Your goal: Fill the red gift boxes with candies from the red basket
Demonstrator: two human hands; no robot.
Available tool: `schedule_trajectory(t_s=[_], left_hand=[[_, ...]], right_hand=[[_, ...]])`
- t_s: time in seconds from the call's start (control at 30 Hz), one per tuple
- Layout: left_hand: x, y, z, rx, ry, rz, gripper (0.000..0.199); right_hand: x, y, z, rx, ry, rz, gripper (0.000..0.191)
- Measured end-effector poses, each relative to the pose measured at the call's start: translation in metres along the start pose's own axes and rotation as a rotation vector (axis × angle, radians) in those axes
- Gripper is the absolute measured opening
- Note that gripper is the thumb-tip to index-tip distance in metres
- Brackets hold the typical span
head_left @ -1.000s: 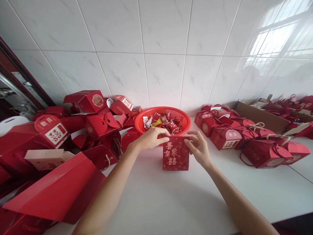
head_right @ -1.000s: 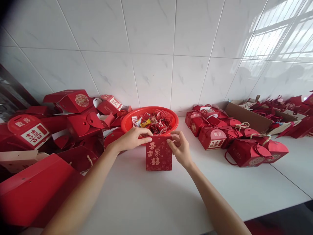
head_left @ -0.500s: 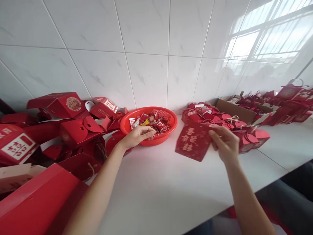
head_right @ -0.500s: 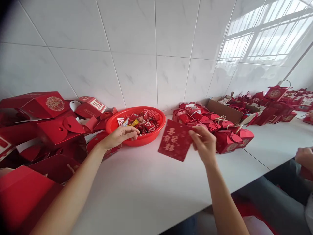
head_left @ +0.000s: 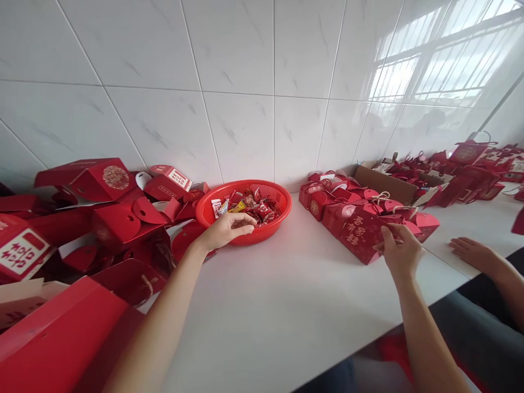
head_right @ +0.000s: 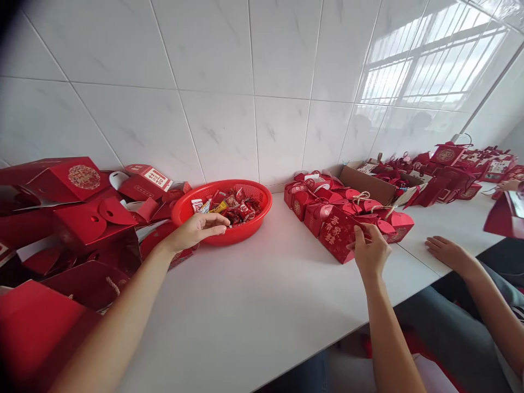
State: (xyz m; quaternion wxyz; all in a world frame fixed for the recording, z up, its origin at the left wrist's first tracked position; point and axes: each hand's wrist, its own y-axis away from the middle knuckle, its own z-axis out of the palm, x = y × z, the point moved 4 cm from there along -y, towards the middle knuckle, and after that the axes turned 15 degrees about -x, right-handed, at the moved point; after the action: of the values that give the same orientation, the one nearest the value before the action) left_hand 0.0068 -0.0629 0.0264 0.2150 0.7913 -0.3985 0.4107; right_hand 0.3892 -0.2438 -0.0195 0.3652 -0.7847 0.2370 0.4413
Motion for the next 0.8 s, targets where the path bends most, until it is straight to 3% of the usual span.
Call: schedule_trajectory(t_s=[0.27, 0.47, 0.53, 0.63, 0.8], left_hand=[[-0.004, -0.003, 0.002, 0.012, 0.009, 0.014, 0.034], [-0.009, -0.005, 0.007, 0.034, 0.002, 0.019, 0.026], [-0.008, -0.005, 0.008, 0.048, -0.004, 0.002, 0.022], [0.0, -0.003, 0.01, 0.06, -0.038, -0.028, 0.019], [0.042, 0.032, 0.013, 0.011, -0.329, -0.113, 0.026]], right_hand=[[-0.002, -0.007, -0.004, 0.147, 0.215, 0.026, 0.045], [-0.014, 0.007, 0.001, 0.233, 0.289, -0.164, 0.056], [-0.026, 0.014, 0.008, 0.25, 0.234, -0.254, 0.05], [-0.052, 0.025, 0.031, 0.123, 0.103, -0.451, 0.032], [-0.099, 0.057, 0.096, -0.427, 0.073, -0.865, 0.014]])
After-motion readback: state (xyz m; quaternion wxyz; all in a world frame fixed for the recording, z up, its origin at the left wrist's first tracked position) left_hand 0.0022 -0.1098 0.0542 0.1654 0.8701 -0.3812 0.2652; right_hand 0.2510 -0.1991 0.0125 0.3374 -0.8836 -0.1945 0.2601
